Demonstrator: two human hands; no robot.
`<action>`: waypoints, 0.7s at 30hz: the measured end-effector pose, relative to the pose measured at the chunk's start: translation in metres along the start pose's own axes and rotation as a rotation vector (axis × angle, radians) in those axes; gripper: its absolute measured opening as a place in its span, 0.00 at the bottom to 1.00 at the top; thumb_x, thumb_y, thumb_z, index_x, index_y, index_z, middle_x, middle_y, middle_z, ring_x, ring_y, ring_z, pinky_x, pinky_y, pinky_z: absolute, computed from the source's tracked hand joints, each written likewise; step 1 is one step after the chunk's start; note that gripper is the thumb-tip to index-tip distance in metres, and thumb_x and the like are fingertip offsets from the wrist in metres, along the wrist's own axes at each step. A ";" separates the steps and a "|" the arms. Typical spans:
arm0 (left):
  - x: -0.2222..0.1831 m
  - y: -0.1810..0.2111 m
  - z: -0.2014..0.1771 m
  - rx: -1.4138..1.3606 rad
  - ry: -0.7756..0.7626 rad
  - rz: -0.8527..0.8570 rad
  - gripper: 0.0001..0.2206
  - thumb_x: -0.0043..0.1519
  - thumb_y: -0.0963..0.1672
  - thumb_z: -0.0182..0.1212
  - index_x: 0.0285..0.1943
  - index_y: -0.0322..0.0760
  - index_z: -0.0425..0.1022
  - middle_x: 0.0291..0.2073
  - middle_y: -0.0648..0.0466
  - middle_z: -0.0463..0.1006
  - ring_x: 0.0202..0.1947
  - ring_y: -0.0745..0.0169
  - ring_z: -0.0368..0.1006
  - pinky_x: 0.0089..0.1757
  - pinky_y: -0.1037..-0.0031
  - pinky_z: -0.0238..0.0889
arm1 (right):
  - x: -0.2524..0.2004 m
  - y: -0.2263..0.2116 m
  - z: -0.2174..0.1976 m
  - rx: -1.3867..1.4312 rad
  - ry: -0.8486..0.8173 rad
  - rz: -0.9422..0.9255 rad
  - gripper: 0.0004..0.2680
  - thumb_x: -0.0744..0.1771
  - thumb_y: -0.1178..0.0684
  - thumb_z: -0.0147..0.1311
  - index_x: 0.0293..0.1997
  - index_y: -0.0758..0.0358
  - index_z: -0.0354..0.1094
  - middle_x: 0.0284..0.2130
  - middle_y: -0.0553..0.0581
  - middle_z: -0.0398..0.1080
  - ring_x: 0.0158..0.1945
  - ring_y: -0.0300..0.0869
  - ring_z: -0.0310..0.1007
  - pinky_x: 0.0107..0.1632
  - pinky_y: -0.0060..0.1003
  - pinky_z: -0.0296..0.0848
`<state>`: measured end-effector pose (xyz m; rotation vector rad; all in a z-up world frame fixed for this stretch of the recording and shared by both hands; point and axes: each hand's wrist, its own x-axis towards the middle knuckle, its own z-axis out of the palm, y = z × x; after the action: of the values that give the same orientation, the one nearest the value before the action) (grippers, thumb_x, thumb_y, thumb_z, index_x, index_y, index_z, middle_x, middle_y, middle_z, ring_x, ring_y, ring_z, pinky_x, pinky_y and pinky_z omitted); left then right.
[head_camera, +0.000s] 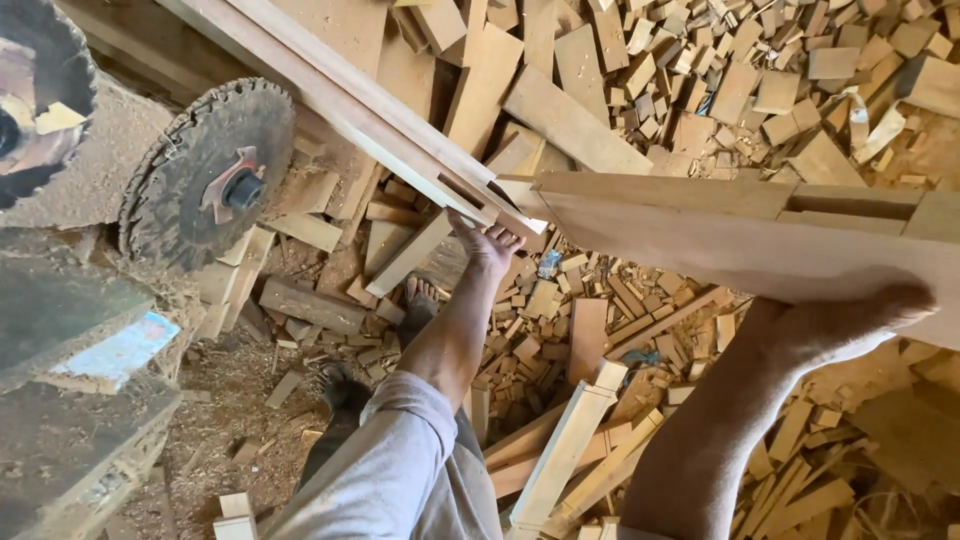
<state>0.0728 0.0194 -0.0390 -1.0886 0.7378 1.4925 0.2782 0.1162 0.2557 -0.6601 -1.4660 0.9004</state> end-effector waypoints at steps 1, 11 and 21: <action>0.000 0.000 -0.001 0.011 0.004 0.001 0.59 0.42 0.73 0.38 0.81 0.53 0.23 0.78 0.33 0.33 0.78 0.28 0.32 0.66 0.29 0.34 | -0.004 0.005 -0.010 -0.005 0.306 0.157 0.27 0.66 0.30 0.57 0.65 0.56 0.57 0.61 0.73 0.62 0.66 0.75 0.63 0.70 0.83 0.67; -0.003 0.000 0.003 0.057 0.033 0.025 0.58 0.44 0.72 0.37 0.81 0.45 0.34 0.76 0.31 0.43 0.76 0.28 0.41 0.66 0.31 0.38 | 0.019 0.002 0.019 -0.261 0.622 0.325 0.06 0.59 0.60 0.51 0.26 0.54 0.57 0.28 0.38 0.66 0.34 0.41 0.74 0.32 0.45 0.85; -0.003 0.001 0.003 0.094 0.063 0.036 0.57 0.46 0.71 0.36 0.81 0.39 0.43 0.74 0.29 0.52 0.74 0.28 0.48 0.66 0.33 0.41 | 0.027 0.009 0.074 -0.308 0.038 0.043 0.24 0.70 0.57 0.69 0.65 0.62 0.49 0.60 0.71 0.62 0.65 0.63 0.63 0.71 0.71 0.69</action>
<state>0.0708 0.0206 -0.0348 -1.0605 0.8669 1.4442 0.2011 0.1325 0.2651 -0.9329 -1.5767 0.6959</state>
